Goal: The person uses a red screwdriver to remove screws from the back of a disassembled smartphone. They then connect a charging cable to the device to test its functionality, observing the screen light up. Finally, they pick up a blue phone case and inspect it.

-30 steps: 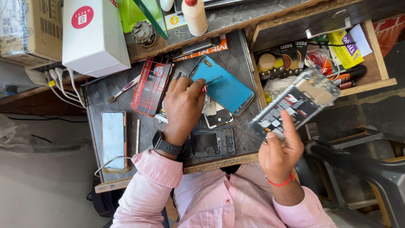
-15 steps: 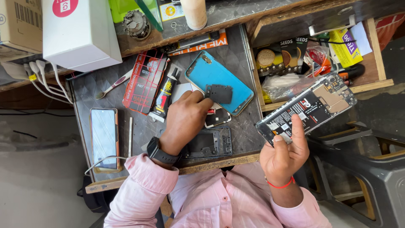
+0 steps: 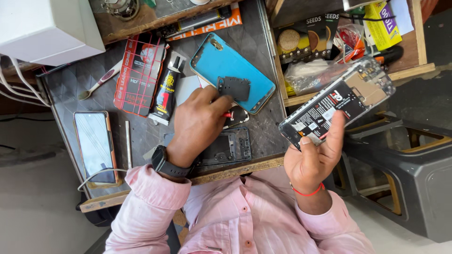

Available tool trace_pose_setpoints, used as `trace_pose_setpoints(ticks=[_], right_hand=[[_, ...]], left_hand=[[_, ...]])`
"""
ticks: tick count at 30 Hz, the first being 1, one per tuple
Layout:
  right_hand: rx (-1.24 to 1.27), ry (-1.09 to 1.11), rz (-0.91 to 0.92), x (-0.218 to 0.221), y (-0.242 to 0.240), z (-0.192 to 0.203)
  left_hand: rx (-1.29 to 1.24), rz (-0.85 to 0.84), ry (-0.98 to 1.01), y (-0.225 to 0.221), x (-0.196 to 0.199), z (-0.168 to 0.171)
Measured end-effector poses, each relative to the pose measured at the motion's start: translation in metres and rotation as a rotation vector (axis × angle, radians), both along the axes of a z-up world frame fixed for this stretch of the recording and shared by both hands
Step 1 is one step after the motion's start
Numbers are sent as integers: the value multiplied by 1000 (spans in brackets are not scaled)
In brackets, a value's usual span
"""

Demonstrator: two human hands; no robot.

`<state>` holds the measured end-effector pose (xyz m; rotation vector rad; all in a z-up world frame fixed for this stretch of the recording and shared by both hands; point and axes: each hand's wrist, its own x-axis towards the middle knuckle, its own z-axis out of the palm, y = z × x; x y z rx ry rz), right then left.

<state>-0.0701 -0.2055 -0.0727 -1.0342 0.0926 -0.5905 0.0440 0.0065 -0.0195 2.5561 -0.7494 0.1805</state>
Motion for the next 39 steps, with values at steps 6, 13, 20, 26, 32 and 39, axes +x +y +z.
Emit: trace_pose_setpoints(ticks=[6,13,20,26,32,39], right_hand=[[86,-59,92,10,4,21],[119,61,108,14,5,31],[164,41,196,10,-1,25],[91,44,214,10,0,24],[68,147,342,9,-3,17],[207,369,573,18,14,28]], left_hand=[[-26,52,47,5,5,11],[-42,57,70,6,8,6],[-76,60,-34,9,6,-5],[-178,140,-100,9,1,-1],[-454,157,-137,13,-5,11],[-641,46,-125,15,-13,22]])
